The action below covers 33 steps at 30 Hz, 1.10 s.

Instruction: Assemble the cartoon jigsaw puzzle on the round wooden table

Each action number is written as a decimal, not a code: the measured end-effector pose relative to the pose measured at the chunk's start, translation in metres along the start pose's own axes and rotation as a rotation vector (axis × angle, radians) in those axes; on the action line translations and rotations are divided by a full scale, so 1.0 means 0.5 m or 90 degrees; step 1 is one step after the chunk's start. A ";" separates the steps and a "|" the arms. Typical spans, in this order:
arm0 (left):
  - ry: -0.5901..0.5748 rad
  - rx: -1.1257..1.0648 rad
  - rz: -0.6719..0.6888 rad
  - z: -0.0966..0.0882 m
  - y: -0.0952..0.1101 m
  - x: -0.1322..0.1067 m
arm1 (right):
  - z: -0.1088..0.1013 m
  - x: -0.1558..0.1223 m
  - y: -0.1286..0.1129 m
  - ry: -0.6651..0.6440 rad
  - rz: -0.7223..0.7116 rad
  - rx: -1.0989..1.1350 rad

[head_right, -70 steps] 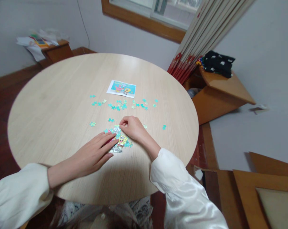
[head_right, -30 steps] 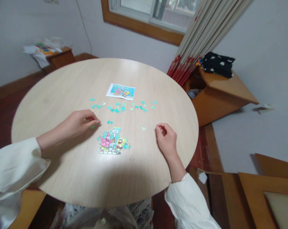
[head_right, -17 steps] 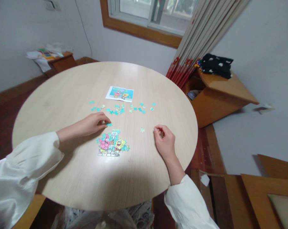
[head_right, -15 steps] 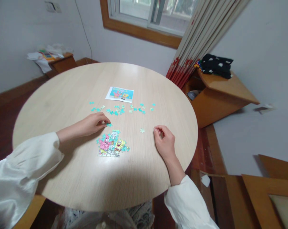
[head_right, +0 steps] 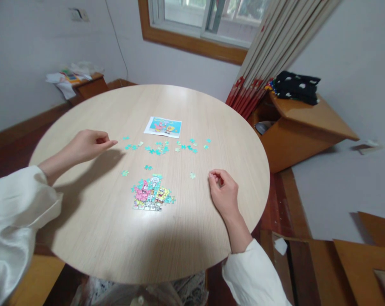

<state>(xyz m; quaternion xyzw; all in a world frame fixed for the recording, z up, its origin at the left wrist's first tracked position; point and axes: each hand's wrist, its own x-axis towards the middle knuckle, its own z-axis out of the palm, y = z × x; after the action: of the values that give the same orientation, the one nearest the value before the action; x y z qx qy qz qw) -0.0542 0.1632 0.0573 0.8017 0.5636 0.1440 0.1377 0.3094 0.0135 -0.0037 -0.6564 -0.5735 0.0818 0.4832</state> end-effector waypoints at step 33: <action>-0.215 0.068 0.095 0.066 0.048 -0.063 | -0.005 -0.002 0.002 0.006 0.006 0.004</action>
<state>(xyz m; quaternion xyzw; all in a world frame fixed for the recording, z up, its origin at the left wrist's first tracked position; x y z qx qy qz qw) -0.0306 0.1238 0.0338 0.8602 0.4783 -0.0128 0.1763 0.3113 0.0115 -0.0038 -0.6580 -0.5679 0.0831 0.4875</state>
